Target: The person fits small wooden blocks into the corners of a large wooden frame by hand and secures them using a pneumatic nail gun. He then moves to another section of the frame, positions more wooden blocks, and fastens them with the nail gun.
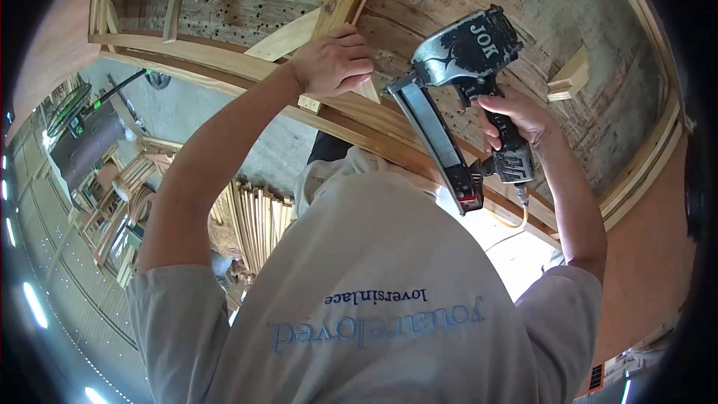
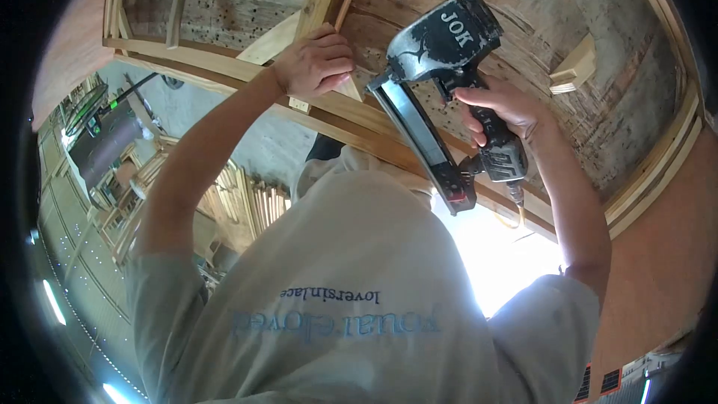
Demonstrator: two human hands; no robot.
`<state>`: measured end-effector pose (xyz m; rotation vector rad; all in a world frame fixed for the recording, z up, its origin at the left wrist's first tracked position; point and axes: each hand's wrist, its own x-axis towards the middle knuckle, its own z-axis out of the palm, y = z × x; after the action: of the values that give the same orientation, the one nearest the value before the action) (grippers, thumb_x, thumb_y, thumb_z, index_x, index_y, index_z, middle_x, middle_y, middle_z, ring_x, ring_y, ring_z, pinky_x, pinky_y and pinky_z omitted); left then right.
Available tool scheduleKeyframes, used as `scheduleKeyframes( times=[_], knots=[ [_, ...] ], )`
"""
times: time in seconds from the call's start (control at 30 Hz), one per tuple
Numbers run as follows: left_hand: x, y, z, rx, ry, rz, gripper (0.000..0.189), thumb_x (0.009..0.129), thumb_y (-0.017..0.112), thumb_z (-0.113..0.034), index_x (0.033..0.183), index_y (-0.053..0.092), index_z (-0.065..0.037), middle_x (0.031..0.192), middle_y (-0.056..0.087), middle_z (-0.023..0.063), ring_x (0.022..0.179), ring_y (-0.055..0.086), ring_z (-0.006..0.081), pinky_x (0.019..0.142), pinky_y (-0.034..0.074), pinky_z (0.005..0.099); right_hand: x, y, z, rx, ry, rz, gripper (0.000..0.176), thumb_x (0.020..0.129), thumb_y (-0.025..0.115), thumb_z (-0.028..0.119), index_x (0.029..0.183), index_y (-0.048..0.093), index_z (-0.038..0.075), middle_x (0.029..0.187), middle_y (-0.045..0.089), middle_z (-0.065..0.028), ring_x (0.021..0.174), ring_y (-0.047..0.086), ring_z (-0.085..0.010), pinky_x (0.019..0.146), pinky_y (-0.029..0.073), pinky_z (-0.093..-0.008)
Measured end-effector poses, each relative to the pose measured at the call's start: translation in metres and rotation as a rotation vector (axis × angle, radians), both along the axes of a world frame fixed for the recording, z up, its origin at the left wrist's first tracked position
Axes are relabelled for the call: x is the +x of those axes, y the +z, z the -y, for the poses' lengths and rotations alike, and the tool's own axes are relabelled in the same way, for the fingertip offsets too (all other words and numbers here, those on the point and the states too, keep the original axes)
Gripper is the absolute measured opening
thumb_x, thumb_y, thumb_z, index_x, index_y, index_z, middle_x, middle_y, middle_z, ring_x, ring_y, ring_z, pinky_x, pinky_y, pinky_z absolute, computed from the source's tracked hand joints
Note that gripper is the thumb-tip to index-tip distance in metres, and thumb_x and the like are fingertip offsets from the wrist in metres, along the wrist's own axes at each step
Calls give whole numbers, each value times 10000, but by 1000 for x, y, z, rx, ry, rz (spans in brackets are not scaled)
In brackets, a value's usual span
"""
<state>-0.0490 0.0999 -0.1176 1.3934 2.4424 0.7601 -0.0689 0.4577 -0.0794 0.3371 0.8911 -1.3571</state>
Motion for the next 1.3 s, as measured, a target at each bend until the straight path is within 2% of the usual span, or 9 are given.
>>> scheduleKeyframes(
  times=[0.3,0.37,0.57,0.67,1.1,1.27,1.3],
  knots=[
    [0,-2,0,-19,-1,-2,95,805,651,-152,843,584,-97,885,602,35,919,579,226,912,432,385,-9,-5,-1,-58,98,-37,397,914,617,347,1049,519,-13,579,525,-35,473,547,-157,549,517,-340],
    [0,-2,0,-29,1,-6,100,802,655,-153,849,587,-98,882,602,34,913,579,225,909,434,386,-8,-5,-7,8,35,-25,402,928,594,358,1070,522,-12,587,524,-31,476,547,-159,547,513,-337],
    [1,-3,0,-29,4,-18,125,784,664,-155,869,596,-93,883,605,31,910,580,220,910,437,389,-2,-5,-11,-43,-71,19,413,952,553,360,1145,508,-2,596,523,-38,484,545,-167,541,500,-349],
    [0,-4,0,-32,2,-16,135,771,662,-146,875,600,-85,906,614,34,926,583,225,916,436,393,-5,-11,-8,-101,-31,21,424,955,550,363,1172,501,2,596,524,-45,488,548,-171,538,493,-353],
    [1,-2,0,-55,4,-11,156,764,652,-134,904,612,-79,958,630,48,963,582,239,960,428,397,-11,-21,-2,-147,-23,50,395,955,549,369,1087,507,0,582,532,-55,466,554,-167,545,531,-364],
    [3,-6,4,-46,10,-22,192,755,649,-146,927,592,-85,961,622,40,981,574,228,974,421,388,-11,-21,-9,-77,-47,-18,380,960,535,353,1061,508,-13,590,517,-53,479,558,-174,553,532,-366],
    [4,-7,4,-33,17,-34,213,749,646,-161,937,574,-91,960,615,36,997,566,219,985,412,380,-10,-23,-13,-95,-63,-51,439,965,516,372,1145,503,-28,593,499,-42,489,555,-171,555,529,-359]
  ],
)
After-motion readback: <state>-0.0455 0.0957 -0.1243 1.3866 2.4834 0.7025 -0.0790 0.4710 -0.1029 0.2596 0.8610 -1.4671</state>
